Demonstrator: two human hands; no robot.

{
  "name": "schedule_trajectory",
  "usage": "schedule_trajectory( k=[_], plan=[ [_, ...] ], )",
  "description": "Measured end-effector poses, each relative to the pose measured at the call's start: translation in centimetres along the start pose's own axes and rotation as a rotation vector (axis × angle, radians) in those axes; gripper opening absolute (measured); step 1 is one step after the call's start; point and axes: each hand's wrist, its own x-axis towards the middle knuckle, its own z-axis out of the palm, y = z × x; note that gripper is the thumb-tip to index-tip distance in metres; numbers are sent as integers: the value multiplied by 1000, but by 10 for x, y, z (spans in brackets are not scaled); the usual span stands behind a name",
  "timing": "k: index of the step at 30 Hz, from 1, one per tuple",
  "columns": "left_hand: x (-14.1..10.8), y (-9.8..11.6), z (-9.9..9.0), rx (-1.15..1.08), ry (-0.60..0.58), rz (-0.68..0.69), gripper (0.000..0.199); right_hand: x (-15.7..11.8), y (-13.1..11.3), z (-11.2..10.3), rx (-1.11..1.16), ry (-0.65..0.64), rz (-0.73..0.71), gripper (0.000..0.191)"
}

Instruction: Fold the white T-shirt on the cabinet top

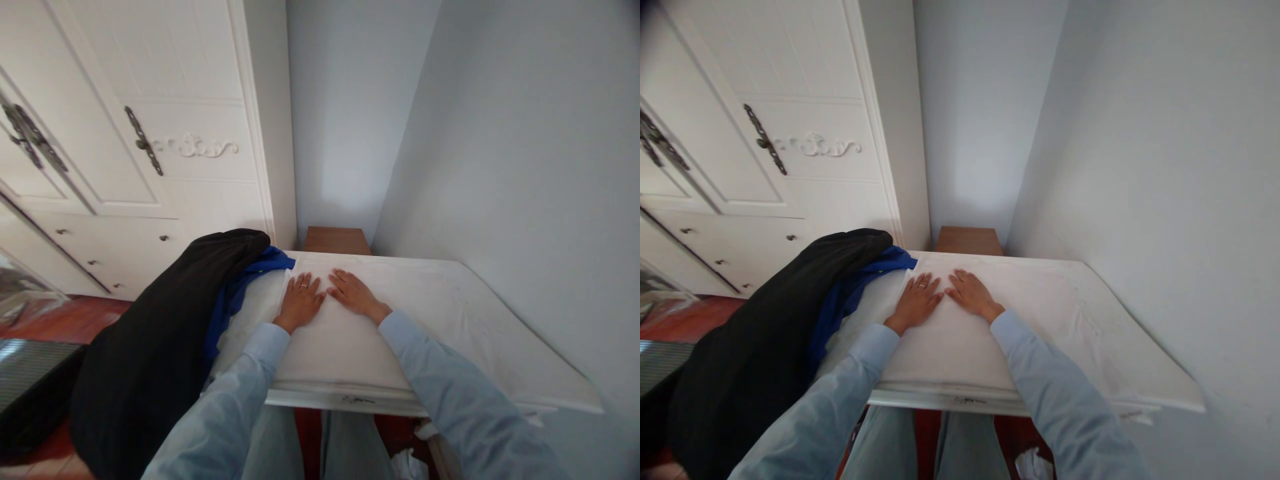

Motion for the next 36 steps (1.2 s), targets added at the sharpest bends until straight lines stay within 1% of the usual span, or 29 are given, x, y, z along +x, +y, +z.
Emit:
schedule_trajectory(
  k=[2,5,7,9,12,17,19,22,23,30,32,36],
  plan=[
    [2,-1,0,-29,8,-26,52,-1,4,0,73,17,18,64],
    [4,-5,-3,-59,37,-64,48,-4,9,-2,243,99,62,62],
    [4,-7,-5,-67,56,-107,45,-6,12,-4,322,157,60,56],
    [3,-10,-7,-75,66,-165,43,-7,14,-5,338,175,41,50],
    [1,-14,-9,-76,56,-214,43,-8,14,-5,289,130,11,49],
    [-1,-16,-8,-64,22,-166,47,-8,9,-3,192,65,-49,52],
    [-2,-15,-7,-69,24,-159,55,-9,7,-4,183,56,-52,58],
    [-3,-15,-7,-80,11,-153,72,-11,4,-6,189,38,-44,72],
    [-3,-15,-7,-84,4,-154,74,-12,4,-7,197,26,-38,75],
    [0,-19,-5,-104,12,-176,66,-14,9,-15,245,-93,-68,90],
    [0,-19,-5,-98,13,-172,66,-14,9,-15,245,-95,-61,89],
    [-1,-18,-5,-104,4,-169,67,-12,9,-10,231,-66,-64,71]
  ],
)
